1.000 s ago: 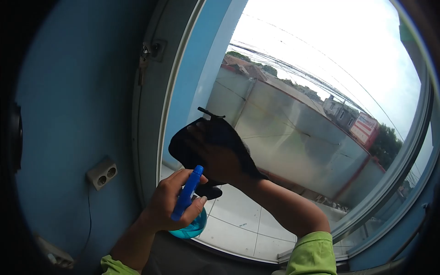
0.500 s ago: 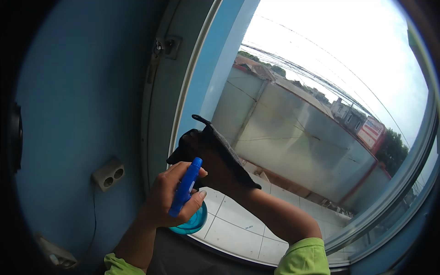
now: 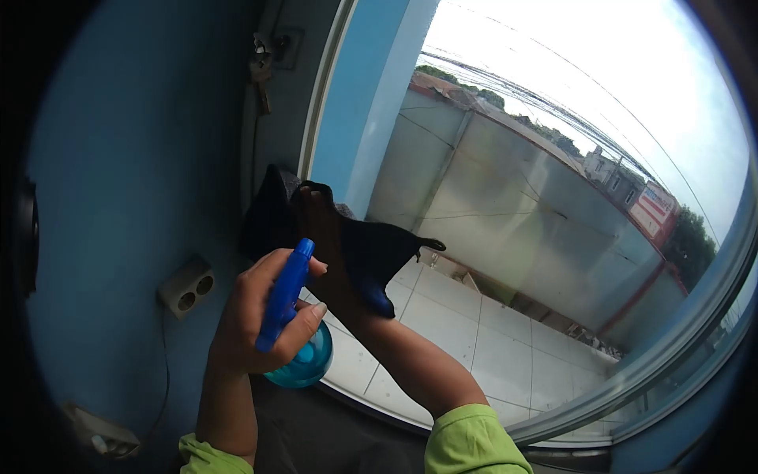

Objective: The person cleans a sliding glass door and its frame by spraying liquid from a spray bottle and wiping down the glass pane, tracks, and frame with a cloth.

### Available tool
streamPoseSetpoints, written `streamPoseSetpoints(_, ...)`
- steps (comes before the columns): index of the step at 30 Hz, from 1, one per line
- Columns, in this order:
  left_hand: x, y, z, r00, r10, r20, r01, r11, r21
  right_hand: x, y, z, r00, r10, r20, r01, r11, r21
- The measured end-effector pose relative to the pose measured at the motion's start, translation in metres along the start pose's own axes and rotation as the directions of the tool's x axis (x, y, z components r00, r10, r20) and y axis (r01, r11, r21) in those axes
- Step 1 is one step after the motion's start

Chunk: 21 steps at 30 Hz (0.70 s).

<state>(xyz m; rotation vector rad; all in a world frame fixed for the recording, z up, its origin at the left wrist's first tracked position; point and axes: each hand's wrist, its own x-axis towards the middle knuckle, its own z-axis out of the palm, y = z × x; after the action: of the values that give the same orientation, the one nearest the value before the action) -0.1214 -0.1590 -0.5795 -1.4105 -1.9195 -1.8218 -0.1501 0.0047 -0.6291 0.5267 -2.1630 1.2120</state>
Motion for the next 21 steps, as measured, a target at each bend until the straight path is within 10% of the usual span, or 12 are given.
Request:
streamPoseSetpoints(1, -0.001, 0.001, -0.003, 0.999, -0.039, 0.009, 0.039, 0.999, 0.009, -0.024, 0.014, 0.006, 0.978, 0.206, 0.022, -0.176, 0.772, 0.611)
streamPoseSetpoints(2, -0.003, 0.002, -0.006, 0.997, -0.076, 0.016, 0.076, 0.997, 0.017, -0.039, 0.031, 0.011, 0.977, 0.192, 0.097, -0.215, 0.878, 0.429)
streamPoseSetpoints(3, -0.005, 0.002, -0.008, 0.998, -0.068, -0.009, 0.068, 0.998, 0.018, -0.056, 0.046, 0.021, 0.969, 0.126, 0.211, -0.026, 0.907, -0.420)
streamPoseSetpoints(4, -0.008, -0.001, -0.010, 0.998, -0.067, -0.020, 0.068, 0.997, 0.034, -0.075, 0.065, 0.031, 0.931, 0.147, 0.335, 0.164, 0.652, -0.741)
streamPoseSetpoints(9, -0.016, -0.004, -0.013, 0.988, -0.157, 0.008, 0.156, 0.986, 0.064, -0.151, 0.130, 0.091, 0.770, 0.437, 0.464, 0.036, 0.697, -0.716)
streamPoseSetpoints(13, -0.023, -0.003, -0.018, 0.971, -0.196, 0.140, 0.191, 0.980, 0.050, -0.192, 0.146, 0.119, 0.727, 0.559, 0.399, -0.412, 0.820, -0.397)
streamPoseSetpoints(16, -0.043, -0.018, -0.016, 0.894, -0.287, 0.345, 0.308, 0.951, -0.008, -0.198, 0.082, 0.067, 0.498, 0.841, 0.212, -0.867, 0.485, 0.112)
streamPoseSetpoints(18, -0.069, -0.055, -0.006, 0.821, -0.307, 0.481, 0.357, 0.934, -0.013, -0.209, 0.038, 0.028, 0.434, 0.876, 0.211, -0.811, 0.278, 0.516)
streamPoseSetpoints(21, -0.102, -0.076, 0.035, 0.617, -0.343, 0.708, 0.536, 0.842, -0.060, -0.220, -0.031, -0.023, 0.621, 0.765, 0.171, -0.636, 0.365, 0.680)
